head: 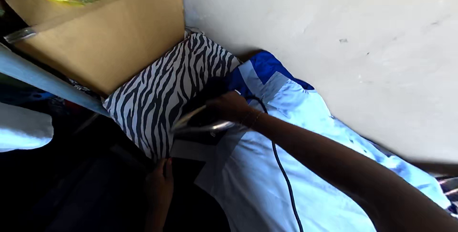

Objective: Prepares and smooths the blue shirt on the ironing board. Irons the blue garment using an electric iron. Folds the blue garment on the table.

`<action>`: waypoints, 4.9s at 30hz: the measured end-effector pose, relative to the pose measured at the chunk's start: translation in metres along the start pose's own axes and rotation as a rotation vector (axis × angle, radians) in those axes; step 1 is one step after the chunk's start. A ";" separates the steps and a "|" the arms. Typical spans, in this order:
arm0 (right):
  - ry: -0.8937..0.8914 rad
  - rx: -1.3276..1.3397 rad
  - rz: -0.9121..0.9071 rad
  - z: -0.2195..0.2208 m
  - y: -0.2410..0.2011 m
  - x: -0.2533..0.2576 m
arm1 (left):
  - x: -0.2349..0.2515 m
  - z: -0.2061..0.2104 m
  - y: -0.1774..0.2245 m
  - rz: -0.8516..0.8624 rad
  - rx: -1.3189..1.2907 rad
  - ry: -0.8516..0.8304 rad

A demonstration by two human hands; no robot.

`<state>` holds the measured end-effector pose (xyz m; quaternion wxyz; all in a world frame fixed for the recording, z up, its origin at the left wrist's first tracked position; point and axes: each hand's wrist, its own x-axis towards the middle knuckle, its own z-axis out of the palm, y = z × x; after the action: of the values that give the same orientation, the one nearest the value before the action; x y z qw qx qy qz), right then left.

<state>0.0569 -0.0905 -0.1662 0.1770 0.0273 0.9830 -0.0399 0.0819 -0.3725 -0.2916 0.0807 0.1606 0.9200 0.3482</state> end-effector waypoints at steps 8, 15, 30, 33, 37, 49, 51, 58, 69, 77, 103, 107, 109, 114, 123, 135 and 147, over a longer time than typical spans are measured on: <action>0.109 0.240 0.309 0.008 -0.054 -0.004 | -0.005 -0.008 0.003 -0.022 -0.138 0.023; 0.167 0.217 0.296 0.022 -0.068 -0.014 | -0.015 -0.030 0.009 -0.066 -0.199 -0.106; 0.110 0.055 0.409 -0.005 0.029 0.008 | -0.012 -0.020 0.001 -0.160 -0.013 -0.189; 0.075 0.026 0.289 -0.002 0.032 0.003 | -0.006 -0.008 0.032 0.095 0.050 0.085; 0.093 0.063 0.371 -0.007 0.048 0.014 | 0.028 0.041 0.062 0.500 0.045 0.081; 0.125 0.148 0.539 -0.027 0.043 0.017 | 0.050 0.075 0.029 0.593 0.205 0.118; 0.224 0.233 0.619 -0.036 0.033 -0.011 | 0.052 0.068 0.027 0.592 0.172 0.111; 0.066 0.350 0.931 -0.014 0.000 -0.127 | 0.084 0.040 0.088 0.646 0.041 -0.083; 0.236 0.499 0.943 -0.013 0.051 -0.009 | 0.132 0.084 0.060 0.738 0.233 -0.109; -0.042 0.502 1.170 0.069 -0.007 -0.203 | 0.137 0.088 0.051 0.792 0.239 -0.084; 0.125 0.501 1.017 0.061 0.100 -0.196 | 0.248 0.158 0.159 1.084 0.097 -0.327; 0.123 0.722 0.943 0.044 0.057 -0.154 | 0.254 0.158 0.152 1.142 0.078 -0.308; 0.096 0.741 0.936 0.049 0.040 -0.173 | 0.258 0.156 0.152 1.174 0.082 -0.303; 0.178 0.636 1.445 0.122 0.079 -0.336 | 0.261 0.155 0.148 1.143 0.141 -0.350; 0.115 0.641 1.547 0.185 -0.005 -0.475 | 0.124 0.156 0.263 1.249 0.225 -0.382; 0.141 0.323 0.987 0.122 0.170 -0.355 | 0.246 0.172 0.185 1.250 0.387 -0.347; 0.231 0.504 0.819 0.067 0.112 -0.206 | 0.248 0.167 0.189 0.981 -0.082 -0.429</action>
<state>0.2808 0.0070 -0.1642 0.0558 0.4577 0.8644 -0.2005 -0.0619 -0.0495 -0.2990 0.1008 0.6359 0.6855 0.3399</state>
